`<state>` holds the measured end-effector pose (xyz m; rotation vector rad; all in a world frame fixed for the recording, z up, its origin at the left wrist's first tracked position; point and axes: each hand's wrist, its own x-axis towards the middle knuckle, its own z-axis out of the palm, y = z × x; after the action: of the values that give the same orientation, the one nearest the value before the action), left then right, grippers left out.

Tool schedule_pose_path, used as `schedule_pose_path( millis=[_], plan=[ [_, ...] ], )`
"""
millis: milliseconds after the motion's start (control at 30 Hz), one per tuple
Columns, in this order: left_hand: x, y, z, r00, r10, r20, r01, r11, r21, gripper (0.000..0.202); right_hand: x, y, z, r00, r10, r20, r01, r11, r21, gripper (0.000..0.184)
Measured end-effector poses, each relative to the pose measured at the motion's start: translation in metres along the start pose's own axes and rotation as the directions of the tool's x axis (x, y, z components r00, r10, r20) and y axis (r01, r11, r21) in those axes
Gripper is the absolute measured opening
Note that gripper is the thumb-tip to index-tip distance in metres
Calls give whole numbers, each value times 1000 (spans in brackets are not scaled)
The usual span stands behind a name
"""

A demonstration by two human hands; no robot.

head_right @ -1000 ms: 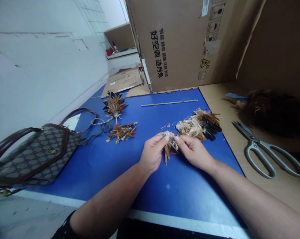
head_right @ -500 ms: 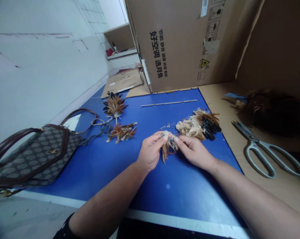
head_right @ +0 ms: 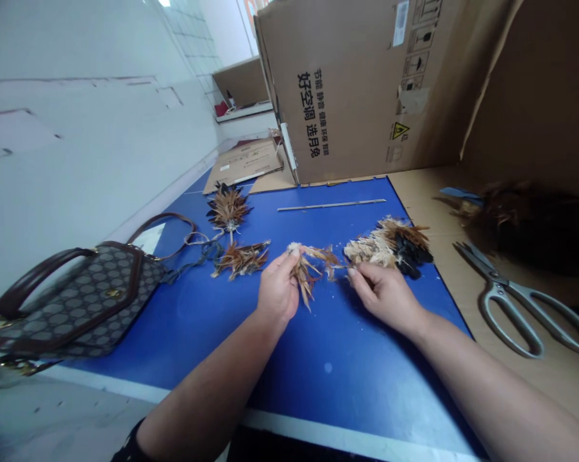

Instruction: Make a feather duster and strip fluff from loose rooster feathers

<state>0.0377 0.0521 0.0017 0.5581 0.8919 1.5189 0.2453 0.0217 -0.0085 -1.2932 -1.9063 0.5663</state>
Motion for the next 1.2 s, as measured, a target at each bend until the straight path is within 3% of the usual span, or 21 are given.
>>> schedule_pose_path(
  millis=[133,200,267,333,400,567,800,1200],
  plan=[
    [-1,-2,-1,998,50,21,-52,997,58,32,-1,-7,-7,968,-195,155,212,973,-96,29],
    [-3,-5,-2,991,114,69,-123,982,144,28,-2,-13,-10,962,-249,110,264,953,-151,17],
    [-6,-9,-3,974,176,145,-209,945,252,24,-3,-17,-11,967,-253,-33,242,949,-201,18],
    [-11,-11,-3,954,194,228,-267,897,352,22,-5,-18,-10,961,-226,-158,194,962,-193,23],
    [-16,-12,-2,938,168,303,-293,850,437,21,-6,-15,-7,970,-156,-185,136,984,-116,28],
    [-25,-12,1,882,138,450,-378,777,503,19,-7,-9,7,996,84,30,-88,978,192,36],
    [-24,-12,0,892,104,440,-323,828,459,18,-5,-8,13,970,220,109,-245,845,475,36],
    [-24,-15,-1,893,83,442,-294,851,435,19,-4,-12,8,970,234,61,-231,824,517,34]
  ],
)
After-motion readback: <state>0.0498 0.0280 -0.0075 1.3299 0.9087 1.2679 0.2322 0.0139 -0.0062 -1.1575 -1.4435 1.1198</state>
